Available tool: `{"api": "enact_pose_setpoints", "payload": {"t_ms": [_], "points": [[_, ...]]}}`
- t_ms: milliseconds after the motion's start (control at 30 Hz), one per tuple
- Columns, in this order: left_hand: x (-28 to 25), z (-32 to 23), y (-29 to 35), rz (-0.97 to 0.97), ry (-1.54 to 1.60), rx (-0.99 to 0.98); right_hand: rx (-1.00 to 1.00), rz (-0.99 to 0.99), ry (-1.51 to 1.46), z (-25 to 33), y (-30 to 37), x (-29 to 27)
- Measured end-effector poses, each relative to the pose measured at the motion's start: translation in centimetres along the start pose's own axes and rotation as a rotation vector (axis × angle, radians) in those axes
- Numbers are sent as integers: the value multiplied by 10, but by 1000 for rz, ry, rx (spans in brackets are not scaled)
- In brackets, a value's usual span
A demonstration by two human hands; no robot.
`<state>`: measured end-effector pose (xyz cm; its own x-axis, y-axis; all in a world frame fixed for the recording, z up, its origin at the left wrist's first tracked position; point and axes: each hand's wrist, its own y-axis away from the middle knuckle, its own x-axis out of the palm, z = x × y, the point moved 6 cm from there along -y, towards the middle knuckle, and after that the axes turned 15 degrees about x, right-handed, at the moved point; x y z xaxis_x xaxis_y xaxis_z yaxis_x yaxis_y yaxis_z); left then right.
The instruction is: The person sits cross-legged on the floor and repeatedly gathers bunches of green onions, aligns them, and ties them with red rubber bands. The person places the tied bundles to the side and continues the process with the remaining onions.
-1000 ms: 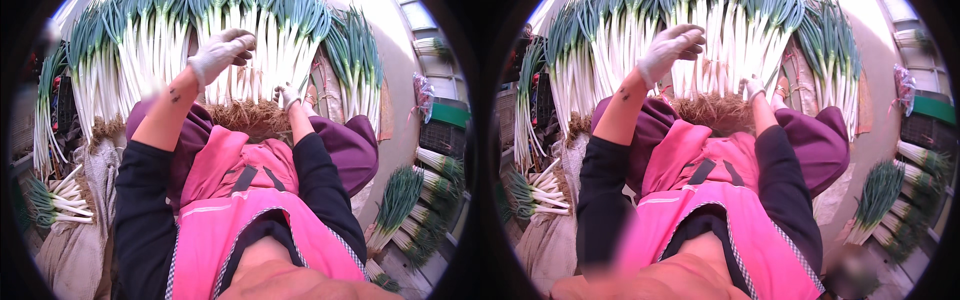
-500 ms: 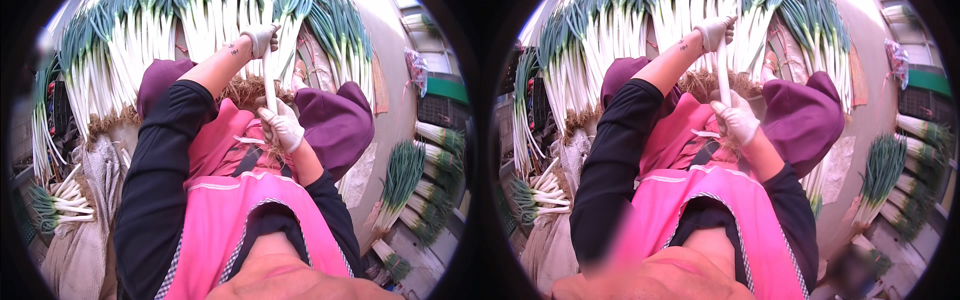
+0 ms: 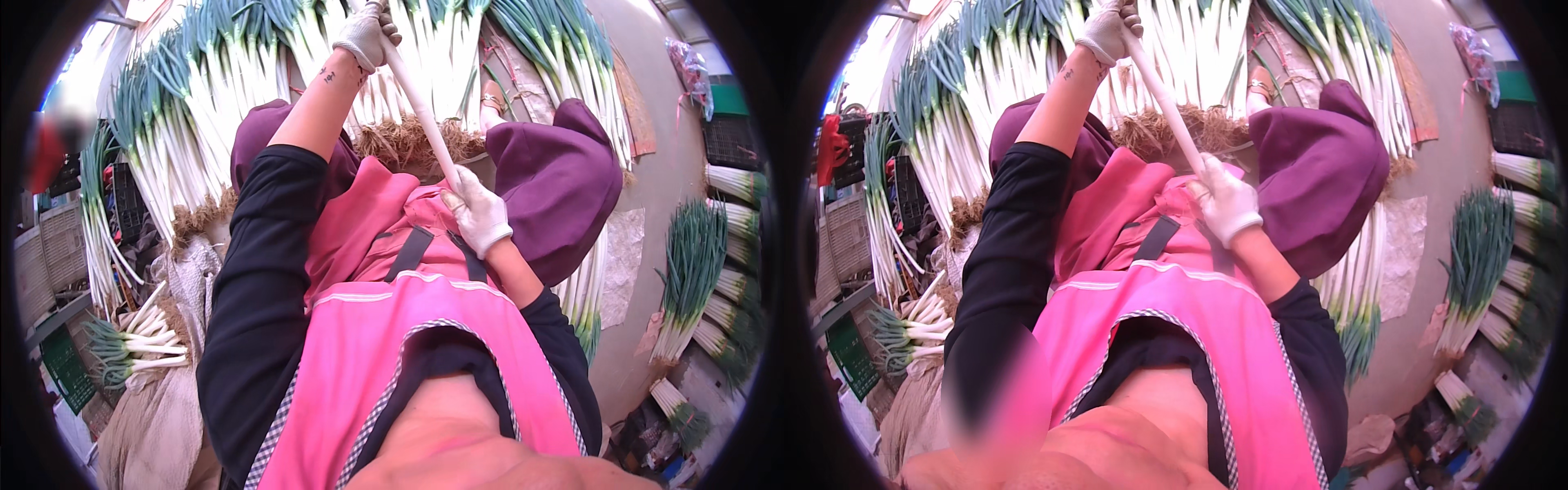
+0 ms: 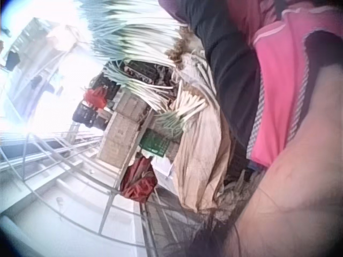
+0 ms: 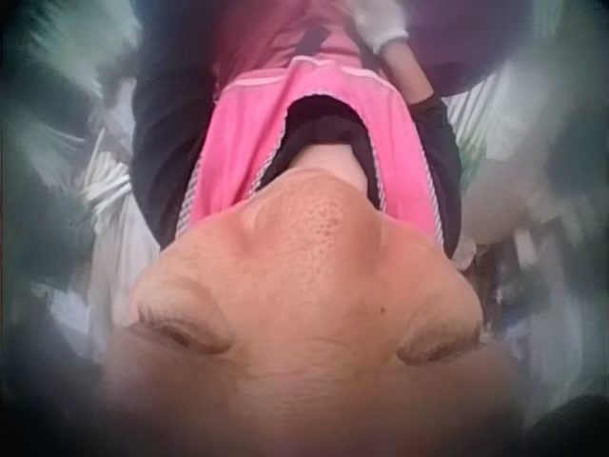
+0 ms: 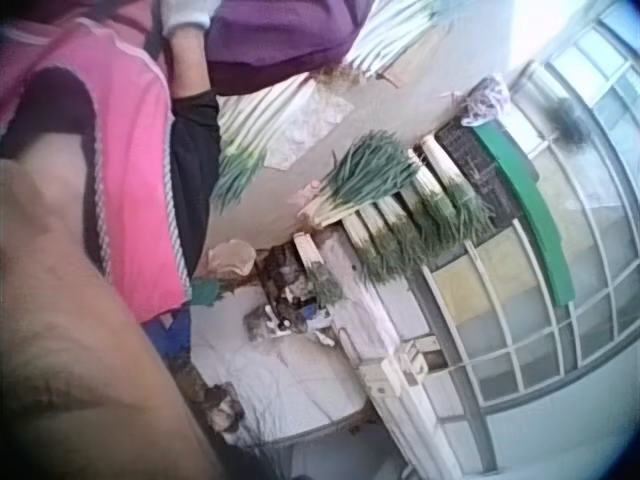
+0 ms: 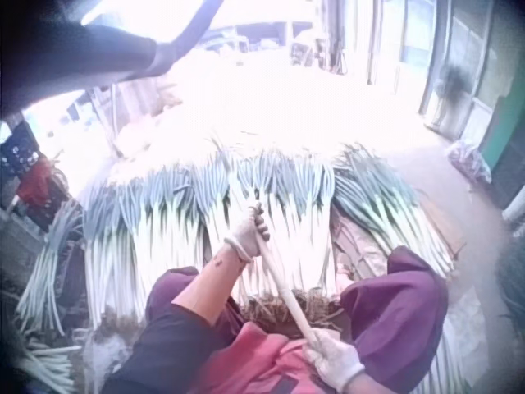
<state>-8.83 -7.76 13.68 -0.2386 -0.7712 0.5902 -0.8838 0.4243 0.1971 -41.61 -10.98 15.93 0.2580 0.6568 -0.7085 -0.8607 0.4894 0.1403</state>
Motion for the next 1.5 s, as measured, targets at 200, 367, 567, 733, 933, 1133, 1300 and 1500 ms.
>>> {"api": "enact_pose_setpoints", "payload": {"t_ms": [200, 367, 567, 733, 933, 1133, 1300, 1500], "points": [[5, -20, 2, 420, 513, -35, 506, 595, -1053, -1, 3, 14], [18, -35, 16, 318, 292, 114, 590, 723, -1156, -3, 11, 19], [100, -60, 72, 451, 245, 161, 373, 575, -1015, 22, 16, 4], [199, -54, 148, 703, -150, 327, 241, 276, -1121, 20, 10, -71], [173, -23, 119, 708, -471, 199, 203, -239, -815, -75, -36, -206], [78, -16, 73, 464, -620, 27, 509, -856, -350, -418, -88, -254], [2, -60, 60, 239, -606, 77, 1254, -575, -772, -473, -42, -105], [-32, -90, 37, 240, -439, 129, 940, -471, -905, -400, -54, -99]]}}
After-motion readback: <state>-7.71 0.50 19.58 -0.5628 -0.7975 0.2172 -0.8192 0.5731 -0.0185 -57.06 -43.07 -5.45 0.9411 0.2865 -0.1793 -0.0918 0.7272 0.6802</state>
